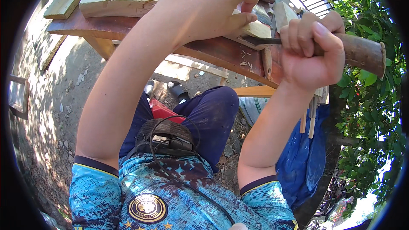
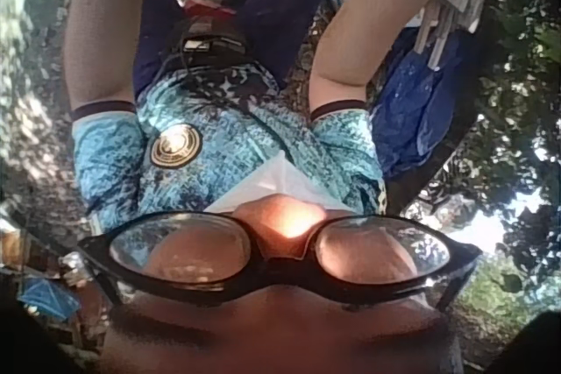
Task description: Chiseling a mortise or joint into a wooden block using a hand chisel.
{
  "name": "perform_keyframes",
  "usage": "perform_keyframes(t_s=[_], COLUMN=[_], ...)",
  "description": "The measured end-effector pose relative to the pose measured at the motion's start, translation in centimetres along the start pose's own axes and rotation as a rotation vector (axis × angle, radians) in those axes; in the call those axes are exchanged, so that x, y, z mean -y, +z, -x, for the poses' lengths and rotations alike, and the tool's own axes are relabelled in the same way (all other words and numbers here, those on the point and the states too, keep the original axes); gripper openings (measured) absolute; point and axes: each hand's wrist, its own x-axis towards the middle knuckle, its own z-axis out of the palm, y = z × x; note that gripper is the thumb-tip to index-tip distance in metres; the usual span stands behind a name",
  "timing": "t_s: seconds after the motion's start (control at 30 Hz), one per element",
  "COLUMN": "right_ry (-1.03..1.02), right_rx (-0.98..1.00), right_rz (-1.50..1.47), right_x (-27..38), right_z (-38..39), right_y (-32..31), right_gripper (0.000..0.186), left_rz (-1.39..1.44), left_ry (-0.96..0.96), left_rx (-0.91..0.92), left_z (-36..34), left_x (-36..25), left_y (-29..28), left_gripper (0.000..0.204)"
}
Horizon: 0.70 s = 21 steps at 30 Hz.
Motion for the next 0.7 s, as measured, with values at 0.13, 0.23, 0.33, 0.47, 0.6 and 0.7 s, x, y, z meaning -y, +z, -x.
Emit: perform_keyframes(t_s=[0.13,0.23,0.33,0.47,0.6,0.7], right_ry=[0.092,0.041,-0.166,-0.281,-0.263,-0.115], right_rx=[0.093,0.059,0.022,0.089,0.093,0.148], right_rz=[-0.184,-0.208,-0.187,0.125,0.110,-0.082], right_x=[0.2,-0.1,-0.7,-0.7,-0.9,-0.8], right_z=[-0.7,-0.7,1.2,3.6,2.5,1.6], right_y=[-1.8,-1.0,0.0,1.4,1.0,0.0], right_gripper=[0.013,0.012,0.006,0.008,0.003,0.005], left_rz=[-0.028,-0.043,0.081,-0.083,0.069,0.066], left_ry=[0.029,0.045,0.036,0.053,0.132,0.095], left_rx=[-0.048,-0.075,0.020,-0.099,-0.139,-0.166], left_z=[0.7,1.3,0.1,0.9,-0.2,-0.2], left_x=[-0.4,-0.9,0.1,-0.5,1.2,0.8], left_y=[0.0,-0.1,-0.5,0.6,1.8,1.8], left_gripper=[0.028,0.026,0.026,0.026,0.025,0.025])
